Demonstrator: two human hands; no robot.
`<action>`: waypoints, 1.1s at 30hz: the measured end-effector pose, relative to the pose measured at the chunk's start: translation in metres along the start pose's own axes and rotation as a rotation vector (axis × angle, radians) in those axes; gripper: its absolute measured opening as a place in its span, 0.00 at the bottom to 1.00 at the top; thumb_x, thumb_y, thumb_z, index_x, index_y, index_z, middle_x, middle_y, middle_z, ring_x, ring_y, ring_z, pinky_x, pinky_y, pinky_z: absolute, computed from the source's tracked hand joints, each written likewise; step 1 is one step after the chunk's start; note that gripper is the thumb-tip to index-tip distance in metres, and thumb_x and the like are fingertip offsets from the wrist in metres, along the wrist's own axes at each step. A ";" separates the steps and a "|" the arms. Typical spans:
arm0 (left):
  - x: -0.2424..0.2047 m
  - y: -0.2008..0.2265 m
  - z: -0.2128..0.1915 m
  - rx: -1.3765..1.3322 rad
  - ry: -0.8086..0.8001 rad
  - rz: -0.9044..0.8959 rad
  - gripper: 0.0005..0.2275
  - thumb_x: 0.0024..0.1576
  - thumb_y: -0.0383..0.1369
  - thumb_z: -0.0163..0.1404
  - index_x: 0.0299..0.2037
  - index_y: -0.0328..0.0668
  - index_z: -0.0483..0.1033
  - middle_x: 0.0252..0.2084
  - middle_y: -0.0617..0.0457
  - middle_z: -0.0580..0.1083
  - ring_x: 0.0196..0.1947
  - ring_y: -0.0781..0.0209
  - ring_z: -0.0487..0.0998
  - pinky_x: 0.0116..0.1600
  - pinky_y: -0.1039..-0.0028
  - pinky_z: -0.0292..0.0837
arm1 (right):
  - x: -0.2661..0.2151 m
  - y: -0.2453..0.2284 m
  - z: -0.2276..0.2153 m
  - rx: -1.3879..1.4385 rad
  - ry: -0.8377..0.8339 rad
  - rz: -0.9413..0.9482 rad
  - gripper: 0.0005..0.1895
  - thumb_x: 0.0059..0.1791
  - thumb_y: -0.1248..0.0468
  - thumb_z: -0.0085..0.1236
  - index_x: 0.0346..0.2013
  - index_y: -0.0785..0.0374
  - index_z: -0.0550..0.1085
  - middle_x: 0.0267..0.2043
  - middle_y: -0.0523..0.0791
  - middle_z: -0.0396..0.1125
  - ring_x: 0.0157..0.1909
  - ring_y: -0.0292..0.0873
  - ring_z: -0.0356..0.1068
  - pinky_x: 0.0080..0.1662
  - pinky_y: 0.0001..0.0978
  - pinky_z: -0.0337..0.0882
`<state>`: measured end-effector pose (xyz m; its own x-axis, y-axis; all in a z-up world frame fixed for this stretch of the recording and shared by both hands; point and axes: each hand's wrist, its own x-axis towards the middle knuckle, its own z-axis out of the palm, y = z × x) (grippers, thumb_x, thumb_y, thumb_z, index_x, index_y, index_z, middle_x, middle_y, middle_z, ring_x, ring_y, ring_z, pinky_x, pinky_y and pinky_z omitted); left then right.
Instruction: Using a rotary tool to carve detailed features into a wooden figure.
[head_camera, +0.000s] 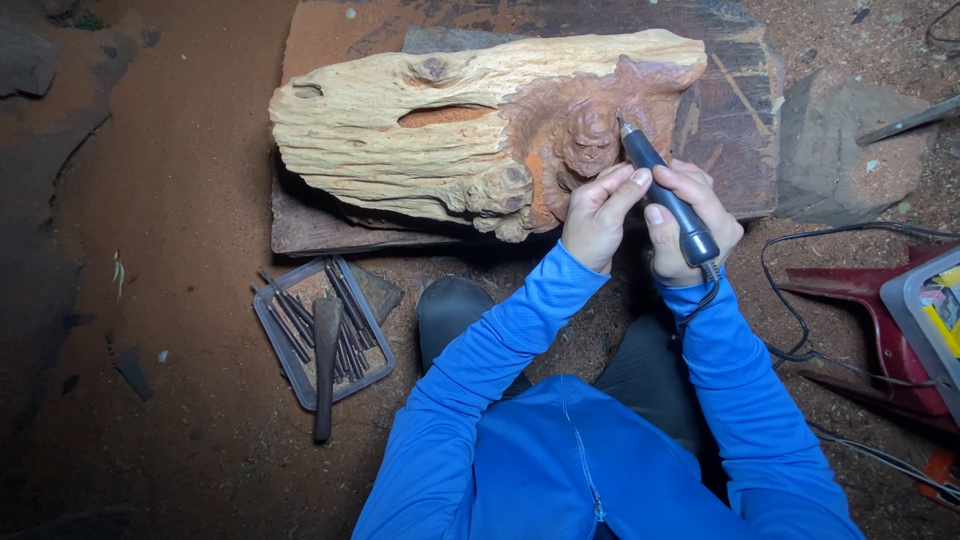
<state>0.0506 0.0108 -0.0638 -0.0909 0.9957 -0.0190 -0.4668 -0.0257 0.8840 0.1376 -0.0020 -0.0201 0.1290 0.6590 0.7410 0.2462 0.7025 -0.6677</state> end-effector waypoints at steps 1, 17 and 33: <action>0.000 0.001 0.000 0.000 -0.001 -0.001 0.11 0.60 0.34 0.59 0.45 0.32 0.82 0.47 0.44 0.76 0.56 0.57 0.74 0.65 0.60 0.67 | 0.001 -0.001 0.000 -0.001 0.001 0.001 0.18 0.51 0.64 0.63 0.46 0.80 0.78 0.37 0.57 0.74 0.48 0.56 0.74 0.61 0.50 0.68; -0.005 0.009 -0.001 0.007 -0.020 0.048 0.10 0.61 0.33 0.57 0.47 0.34 0.82 0.50 0.43 0.76 0.57 0.56 0.74 0.66 0.59 0.67 | 0.001 -0.008 0.000 -0.030 -0.036 -0.011 0.18 0.52 0.63 0.62 0.48 0.79 0.78 0.39 0.58 0.74 0.48 0.58 0.74 0.63 0.52 0.66; -0.005 0.010 -0.003 -0.027 -0.012 0.041 0.11 0.62 0.33 0.56 0.49 0.33 0.81 0.51 0.43 0.75 0.59 0.56 0.73 0.67 0.59 0.66 | 0.004 -0.006 0.002 -0.023 -0.059 -0.048 0.19 0.51 0.63 0.63 0.47 0.80 0.78 0.39 0.59 0.74 0.48 0.61 0.75 0.61 0.54 0.68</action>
